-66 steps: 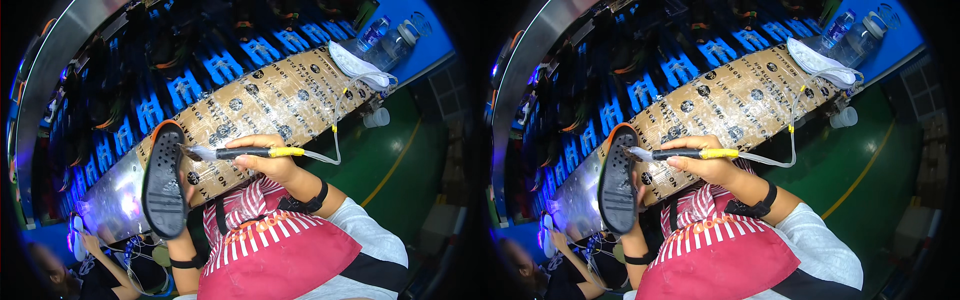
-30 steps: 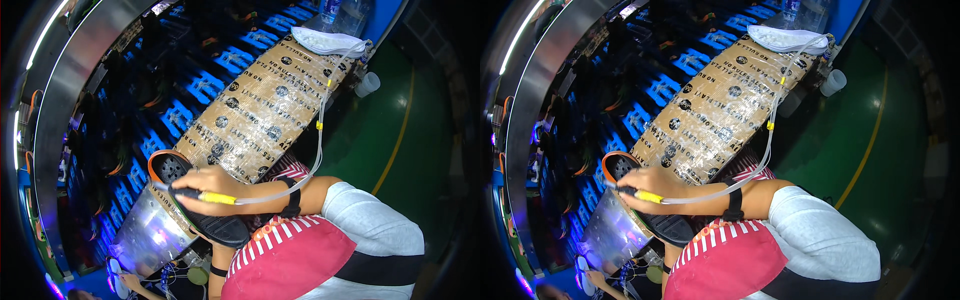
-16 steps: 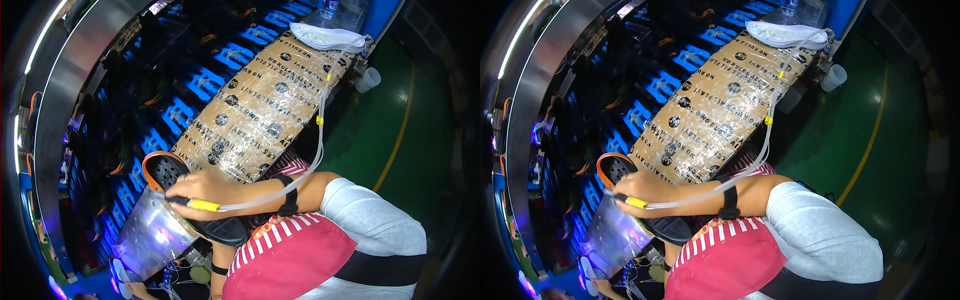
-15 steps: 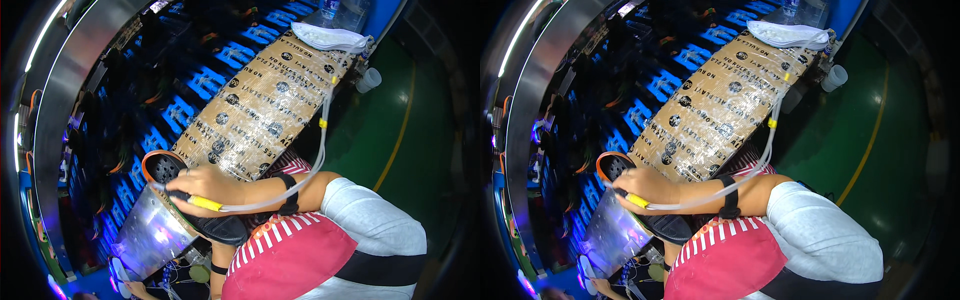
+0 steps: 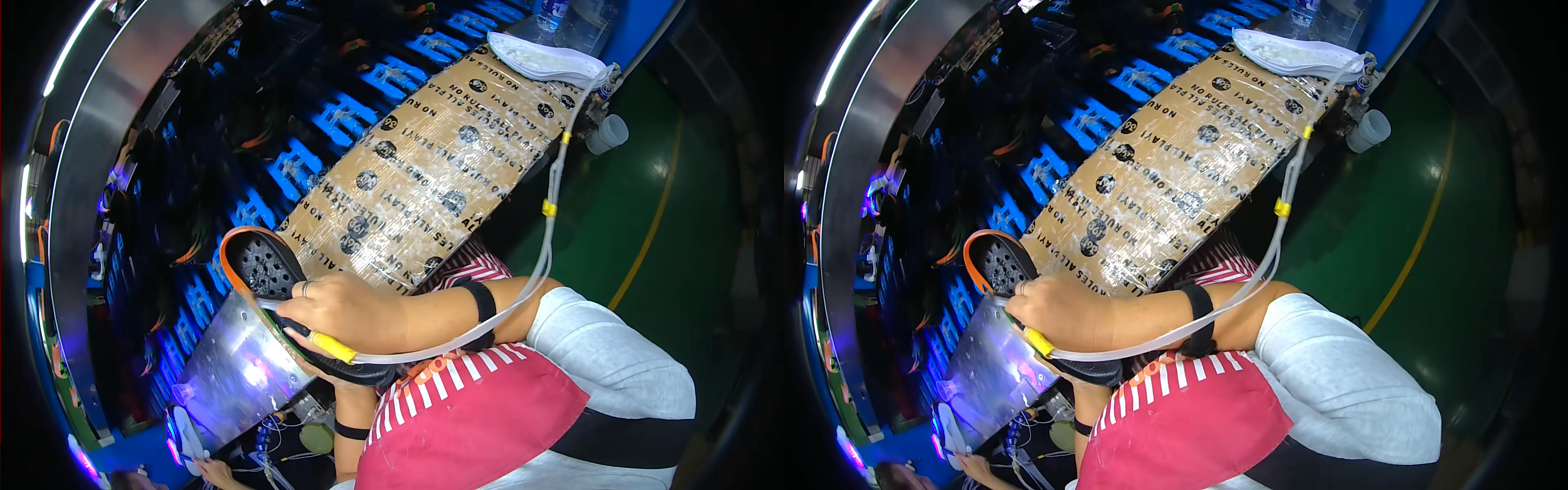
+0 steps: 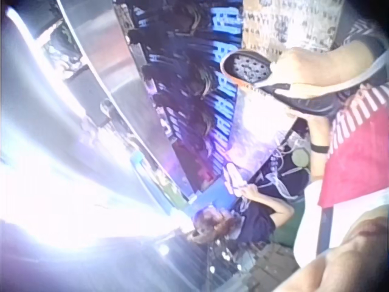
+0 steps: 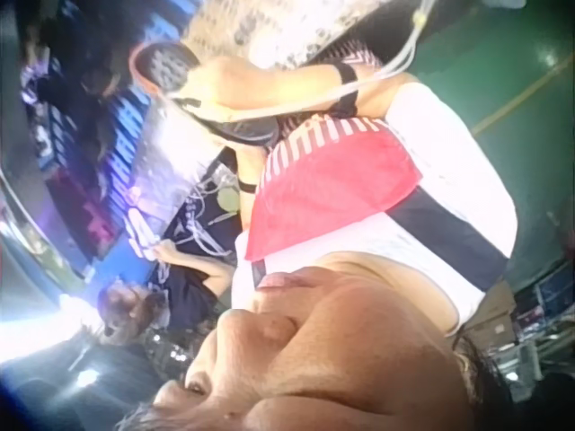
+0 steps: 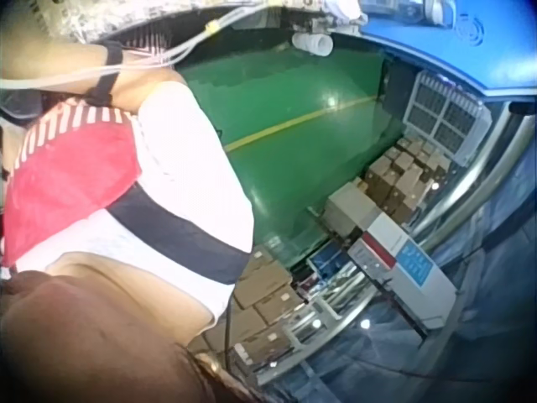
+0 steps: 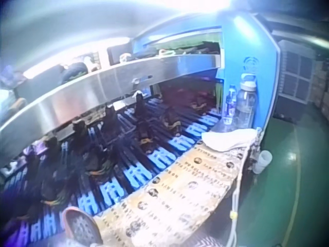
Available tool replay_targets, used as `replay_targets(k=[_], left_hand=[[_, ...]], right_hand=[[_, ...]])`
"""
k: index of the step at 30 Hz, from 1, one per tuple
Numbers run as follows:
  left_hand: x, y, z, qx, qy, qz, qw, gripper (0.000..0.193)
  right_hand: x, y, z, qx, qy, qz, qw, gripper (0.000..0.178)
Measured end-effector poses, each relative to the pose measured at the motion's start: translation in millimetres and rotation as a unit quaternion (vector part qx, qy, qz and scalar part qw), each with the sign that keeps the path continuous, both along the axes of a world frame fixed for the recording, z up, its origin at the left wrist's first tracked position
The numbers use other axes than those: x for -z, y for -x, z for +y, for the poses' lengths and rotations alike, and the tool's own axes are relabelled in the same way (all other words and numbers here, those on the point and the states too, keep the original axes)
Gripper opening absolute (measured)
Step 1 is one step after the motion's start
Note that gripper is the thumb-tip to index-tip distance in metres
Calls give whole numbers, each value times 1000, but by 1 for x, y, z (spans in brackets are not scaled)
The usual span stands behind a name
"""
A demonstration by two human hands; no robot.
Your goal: Applying adhesive or primer to shoe soles using a brush on a manufacturing line.
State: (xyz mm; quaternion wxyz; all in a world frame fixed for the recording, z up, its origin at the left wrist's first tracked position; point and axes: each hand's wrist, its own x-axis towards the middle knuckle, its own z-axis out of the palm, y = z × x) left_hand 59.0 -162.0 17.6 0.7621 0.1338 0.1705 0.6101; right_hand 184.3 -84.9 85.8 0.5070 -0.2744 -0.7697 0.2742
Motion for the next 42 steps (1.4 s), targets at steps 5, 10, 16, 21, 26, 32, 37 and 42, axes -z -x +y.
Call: replay_targets(k=[5,10,16,21,26,32,37,42], left_hand=[[-3,-1,8,10,-2,-27,1000,68],[-7,3,25,12,1,-76,997,66],[-12,6,35,18,-12,-114,993,64],[-11,12,39,-16,-28,-143,989,63],[3,32,40,-8,-36,-109,993,49],[-13,37,46,-63,-47,-51,996,48],[-23,34,47,-1,-68,-135,989,56],[-12,62,48,-36,-99,-31,994,66]], right_hand=[[11,23,-35,28,22,-142,989,10],[6,1,-17,-90,99,70,989,21],[11,0,-26,-147,20,20,989,23],[9,-7,-22,-89,68,63,992,21],[6,-11,-26,-242,80,45,966,25],[11,-14,-28,-198,152,50,967,24],[19,-6,-30,-286,99,133,944,30],[7,-23,-22,-140,75,69,985,30]])
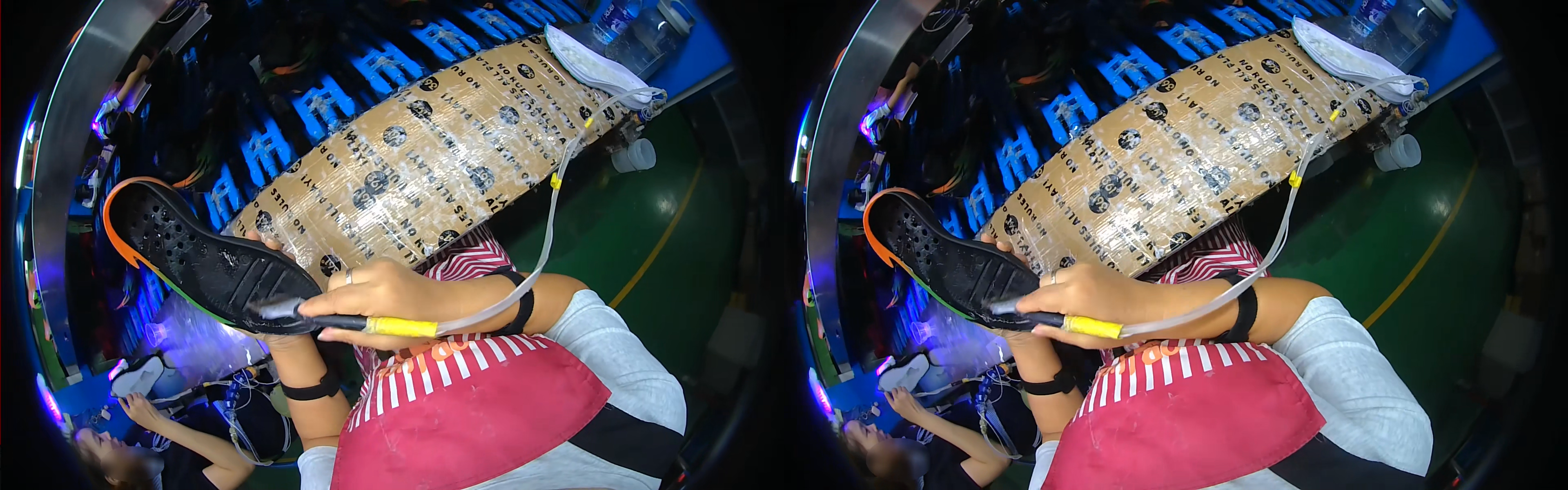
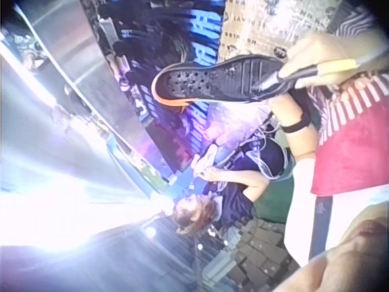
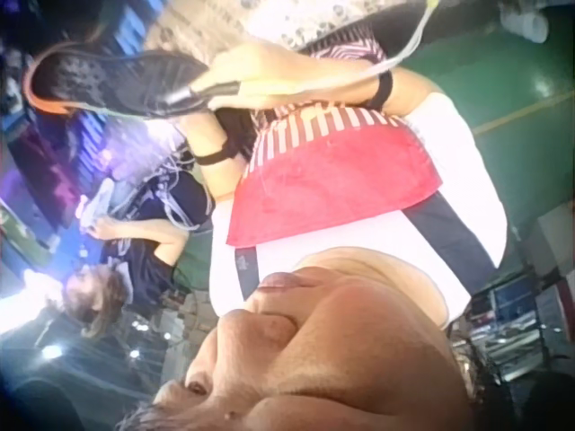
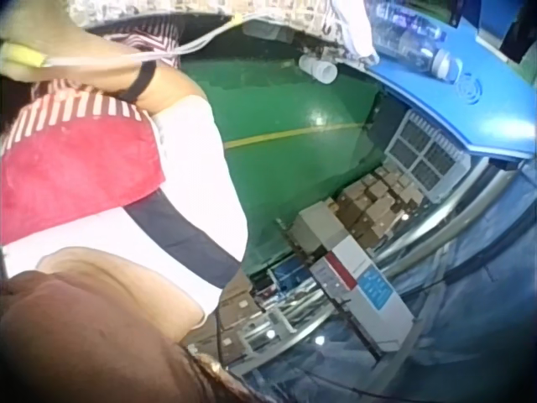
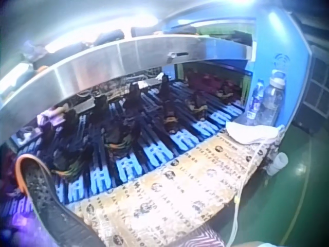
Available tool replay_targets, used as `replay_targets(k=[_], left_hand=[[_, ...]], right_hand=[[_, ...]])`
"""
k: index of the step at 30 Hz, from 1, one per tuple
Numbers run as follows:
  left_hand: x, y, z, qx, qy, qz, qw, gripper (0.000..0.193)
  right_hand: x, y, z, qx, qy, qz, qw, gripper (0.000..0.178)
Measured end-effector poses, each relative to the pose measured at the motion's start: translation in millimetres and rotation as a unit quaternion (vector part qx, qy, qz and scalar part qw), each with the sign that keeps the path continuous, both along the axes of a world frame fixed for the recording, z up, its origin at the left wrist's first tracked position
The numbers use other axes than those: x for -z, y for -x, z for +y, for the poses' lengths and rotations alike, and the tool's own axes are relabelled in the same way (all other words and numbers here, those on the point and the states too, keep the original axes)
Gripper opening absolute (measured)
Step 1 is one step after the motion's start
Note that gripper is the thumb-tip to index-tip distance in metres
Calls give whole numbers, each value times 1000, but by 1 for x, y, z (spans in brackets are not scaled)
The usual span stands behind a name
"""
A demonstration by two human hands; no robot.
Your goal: Applying adhesive or primer to shoe soles using a brush on a manufacturing line.
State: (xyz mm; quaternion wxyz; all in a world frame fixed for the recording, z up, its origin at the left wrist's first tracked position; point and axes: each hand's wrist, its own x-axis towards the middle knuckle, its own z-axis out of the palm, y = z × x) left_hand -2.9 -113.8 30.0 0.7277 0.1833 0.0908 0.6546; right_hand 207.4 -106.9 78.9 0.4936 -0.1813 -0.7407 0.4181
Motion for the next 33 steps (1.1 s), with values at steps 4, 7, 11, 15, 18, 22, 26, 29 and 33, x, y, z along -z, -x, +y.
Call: replay_targets(k=[4,7,11,15,18,22,26,29,33], left_hand=[[-8,-11,2,-28,-46,-21,998,81],[-8,14,-6,-32,23,28,999,82],[-5,23,-6,-30,0,75,997,85],[-18,12,-1,-16,-5,115,993,91],[-32,4,-3,-51,28,104,993,94],[-42,-3,3,-22,15,121,992,99],[-42,0,3,-10,34,210,977,97],[-50,-5,5,-53,92,242,964,91],[-56,-3,7,-10,165,242,956,71]], right_hand=[[17,8,-7,-98,-27,-5,995,30],[-1,-7,5,-242,79,-11,967,24],[2,-9,5,-111,52,-51,991,25],[11,-4,0,-173,-27,-54,983,28],[6,-10,3,-225,11,-24,974,26],[8,-9,5,-121,-38,-56,990,24],[8,-11,3,-190,-72,-150,968,23],[2,-16,8,-254,-91,-162,949,22],[1,-14,7,-171,-79,-130,973,20]])
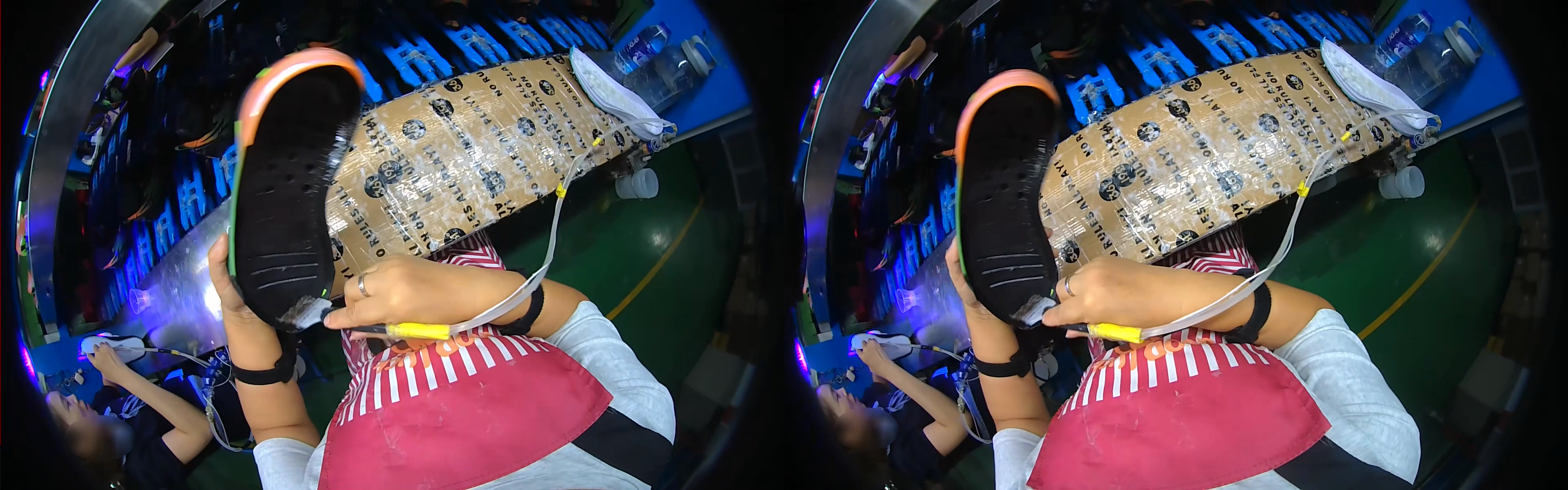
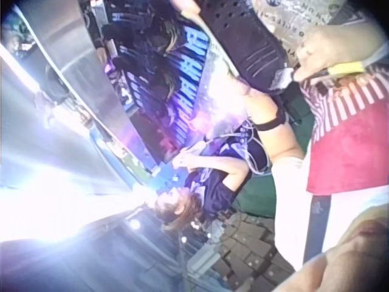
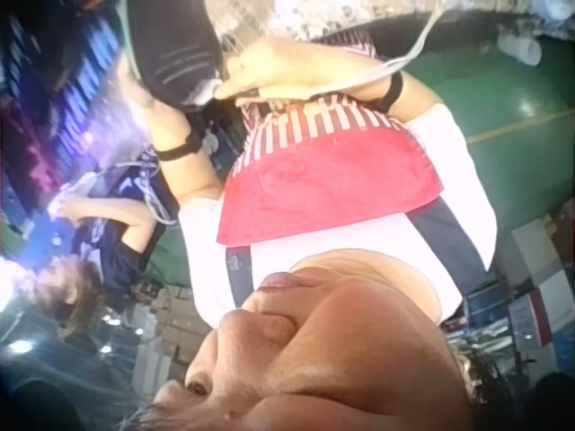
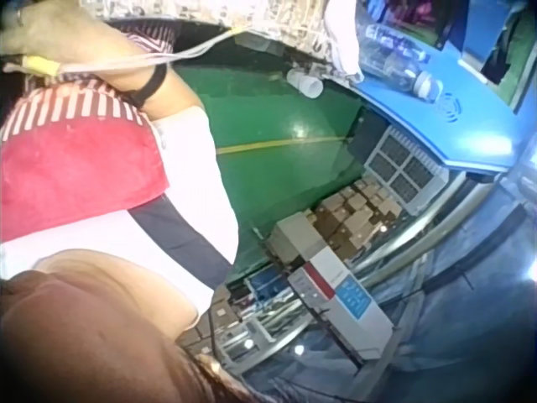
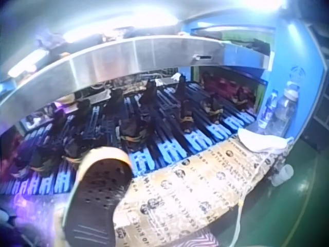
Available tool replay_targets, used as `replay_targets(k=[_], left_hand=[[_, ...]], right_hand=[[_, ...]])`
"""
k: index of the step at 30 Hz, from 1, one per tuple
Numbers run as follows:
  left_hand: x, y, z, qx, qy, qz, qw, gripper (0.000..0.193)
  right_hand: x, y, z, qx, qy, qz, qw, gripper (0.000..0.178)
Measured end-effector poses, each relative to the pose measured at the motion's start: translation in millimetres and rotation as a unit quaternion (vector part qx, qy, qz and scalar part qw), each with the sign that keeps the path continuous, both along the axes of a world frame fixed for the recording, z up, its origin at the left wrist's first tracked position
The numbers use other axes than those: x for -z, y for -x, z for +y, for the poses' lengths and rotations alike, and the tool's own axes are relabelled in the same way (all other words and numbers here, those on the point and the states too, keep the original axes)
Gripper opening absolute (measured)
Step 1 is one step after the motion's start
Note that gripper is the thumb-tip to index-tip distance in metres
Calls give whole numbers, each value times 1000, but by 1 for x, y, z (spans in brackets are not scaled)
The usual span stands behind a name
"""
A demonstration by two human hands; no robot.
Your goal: Applying adhesive or primer to shoe soles using a brush on a manufacturing line.
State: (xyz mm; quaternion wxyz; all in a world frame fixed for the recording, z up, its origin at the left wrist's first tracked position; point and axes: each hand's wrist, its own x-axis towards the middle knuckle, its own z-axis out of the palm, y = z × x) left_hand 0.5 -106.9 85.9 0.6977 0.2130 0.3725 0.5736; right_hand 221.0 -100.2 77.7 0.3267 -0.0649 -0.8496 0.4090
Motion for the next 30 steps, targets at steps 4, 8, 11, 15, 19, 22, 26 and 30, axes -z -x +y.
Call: replay_targets(k=[4,8,11,15,19,22,26,30], left_hand=[[-3,5,1,55,85,-6,995,54],[-14,0,8,111,140,-5,984,47],[-15,-5,15,119,140,69,981,43],[-8,1,22,172,142,134,966,40],[-16,-2,24,202,154,118,960,40],[-20,-3,26,234,154,152,948,41],[-25,0,24,233,173,202,935,42],[-23,5,22,221,160,222,936,42]], right_hand=[[10,-4,0,-72,-42,-72,994,28],[5,-7,0,-91,-28,-46,994,28],[8,-5,-3,-30,-53,-40,997,28],[10,-13,-5,-81,-45,-95,991,29],[10,-13,-4,-21,-45,6,999,30],[16,-13,-4,12,-87,-37,995,28],[18,-18,-7,-27,-59,-51,997,28],[22,-16,-8,47,-109,-36,992,28]])
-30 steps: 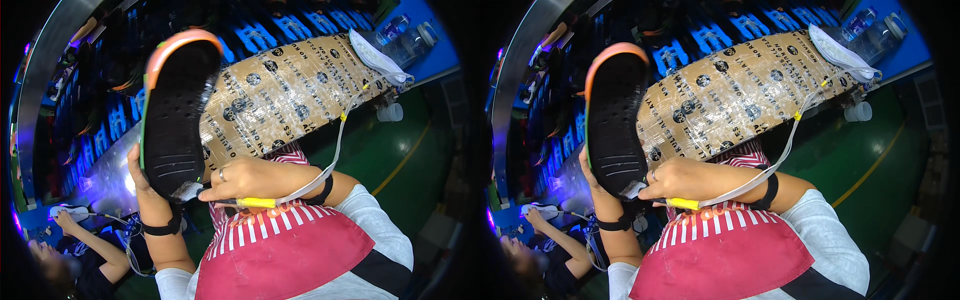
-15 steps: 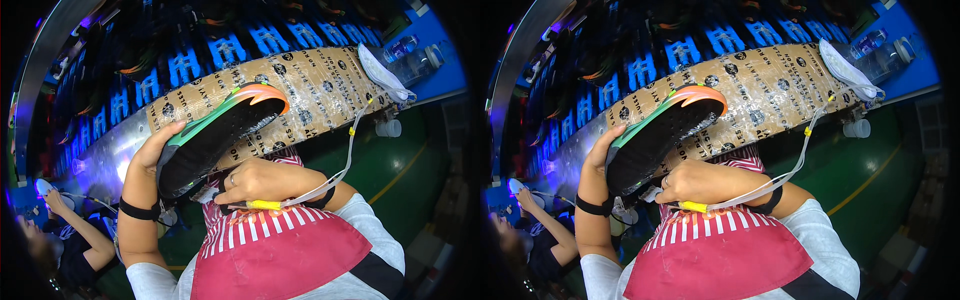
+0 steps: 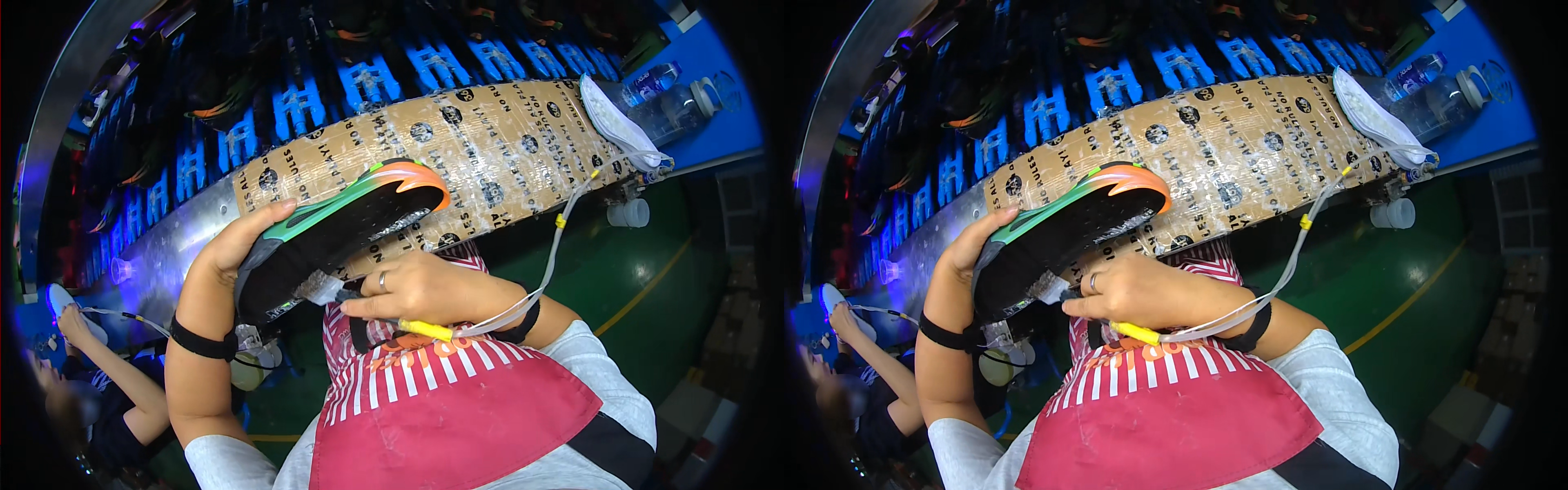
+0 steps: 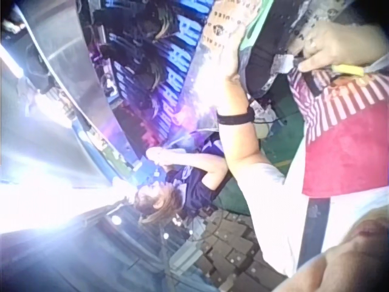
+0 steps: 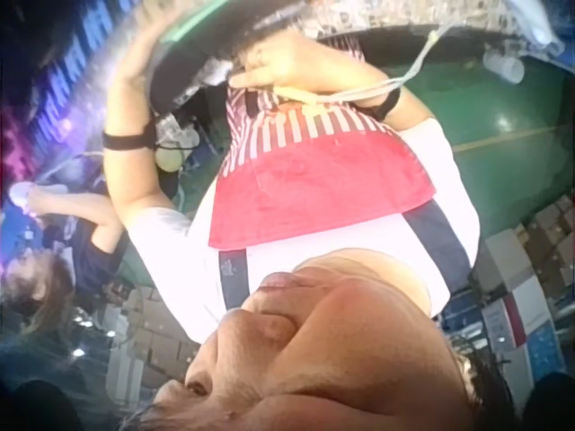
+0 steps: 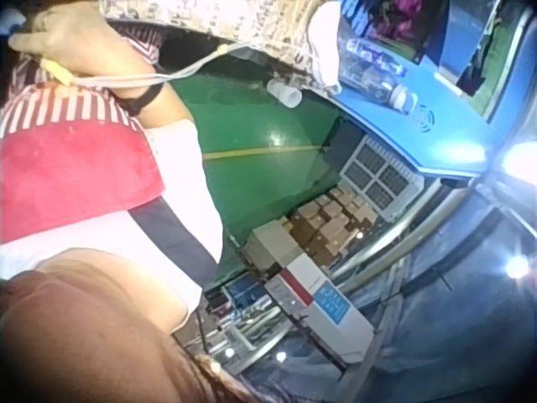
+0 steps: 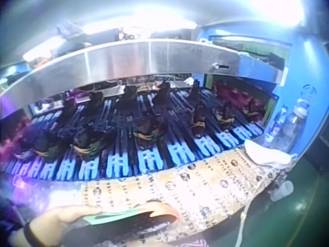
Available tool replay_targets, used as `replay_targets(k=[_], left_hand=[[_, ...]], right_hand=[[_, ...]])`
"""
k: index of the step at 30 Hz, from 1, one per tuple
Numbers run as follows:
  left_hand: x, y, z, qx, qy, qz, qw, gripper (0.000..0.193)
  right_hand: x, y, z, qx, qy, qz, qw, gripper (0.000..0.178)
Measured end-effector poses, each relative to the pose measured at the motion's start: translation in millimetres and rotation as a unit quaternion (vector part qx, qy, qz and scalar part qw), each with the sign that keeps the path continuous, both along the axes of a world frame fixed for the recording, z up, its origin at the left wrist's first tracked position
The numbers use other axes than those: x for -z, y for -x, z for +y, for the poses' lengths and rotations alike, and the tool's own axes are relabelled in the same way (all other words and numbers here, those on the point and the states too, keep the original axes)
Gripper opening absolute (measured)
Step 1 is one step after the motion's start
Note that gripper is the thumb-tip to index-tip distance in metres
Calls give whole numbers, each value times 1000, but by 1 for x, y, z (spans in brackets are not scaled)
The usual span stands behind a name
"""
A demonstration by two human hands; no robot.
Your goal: Applying adhesive or primer to shoe soles using a brush on a manufacturing line.
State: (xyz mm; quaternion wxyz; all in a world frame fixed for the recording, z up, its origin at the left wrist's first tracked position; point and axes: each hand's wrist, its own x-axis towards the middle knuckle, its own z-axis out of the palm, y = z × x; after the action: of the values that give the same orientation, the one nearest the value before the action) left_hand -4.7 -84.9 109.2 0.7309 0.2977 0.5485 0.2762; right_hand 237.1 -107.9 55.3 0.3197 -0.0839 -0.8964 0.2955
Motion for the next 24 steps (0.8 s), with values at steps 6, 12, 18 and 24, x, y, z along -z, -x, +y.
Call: replay_targets(k=[6,12,18,24], left_hand=[[-4,5,-4,-34,35,-22,999,43],[-7,9,-4,-21,42,-14,999,43],[1,-17,-13,-95,27,-74,992,41],[16,-36,-15,-110,12,-166,980,44]], right_hand=[[-1,0,-1,19,4,30,999,28],[6,2,-4,-21,22,-12,999,23],[-1,-2,14,91,206,157,962,25],[4,-23,25,190,405,174,877,20]])
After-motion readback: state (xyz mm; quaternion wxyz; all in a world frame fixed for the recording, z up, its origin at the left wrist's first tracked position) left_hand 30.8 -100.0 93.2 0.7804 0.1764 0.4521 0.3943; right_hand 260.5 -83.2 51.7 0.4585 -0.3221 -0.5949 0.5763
